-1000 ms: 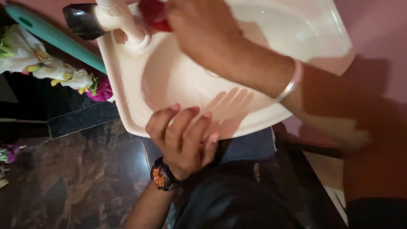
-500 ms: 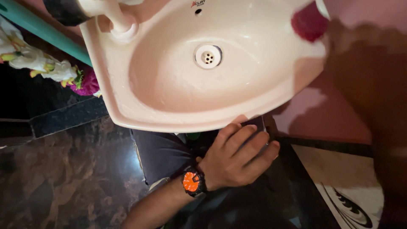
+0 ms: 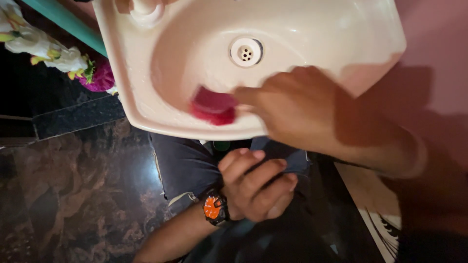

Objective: The person scrubs a white bathroom sink using a pink brush. They clean the basin, the drain area, and the faucet, repeatedly scrubbing different sections of the sink.

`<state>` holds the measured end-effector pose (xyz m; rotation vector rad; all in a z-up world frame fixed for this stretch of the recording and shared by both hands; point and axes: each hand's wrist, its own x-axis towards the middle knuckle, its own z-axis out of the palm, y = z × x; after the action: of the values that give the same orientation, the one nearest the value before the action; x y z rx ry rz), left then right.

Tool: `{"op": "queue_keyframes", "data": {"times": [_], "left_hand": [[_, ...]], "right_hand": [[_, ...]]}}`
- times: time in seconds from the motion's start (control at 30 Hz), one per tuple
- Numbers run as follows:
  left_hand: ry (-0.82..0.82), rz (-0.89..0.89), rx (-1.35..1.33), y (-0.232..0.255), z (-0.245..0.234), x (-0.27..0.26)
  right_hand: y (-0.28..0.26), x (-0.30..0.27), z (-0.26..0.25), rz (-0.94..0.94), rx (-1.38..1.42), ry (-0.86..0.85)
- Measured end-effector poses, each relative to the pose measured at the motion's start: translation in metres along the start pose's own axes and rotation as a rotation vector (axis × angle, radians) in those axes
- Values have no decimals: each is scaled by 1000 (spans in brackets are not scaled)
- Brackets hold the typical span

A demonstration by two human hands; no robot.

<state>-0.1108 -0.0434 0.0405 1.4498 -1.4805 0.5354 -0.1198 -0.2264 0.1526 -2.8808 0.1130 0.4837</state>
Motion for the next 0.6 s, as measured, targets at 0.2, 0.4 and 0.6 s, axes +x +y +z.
{"op": "queue_keyframes", "data": {"times": [0.2, 0.4, 0.6], "left_hand": [[-8, -40, 19, -11, -6, -4], [15, -119, -52, -11, -2, -7], [-41, -106, -50, -8, -3, -5]], "right_hand": [[28, -21, 11, -388, 81, 440], [104, -34, -17, 878, -325, -444], [104, 14, -4, 398, -125, -266]]}}
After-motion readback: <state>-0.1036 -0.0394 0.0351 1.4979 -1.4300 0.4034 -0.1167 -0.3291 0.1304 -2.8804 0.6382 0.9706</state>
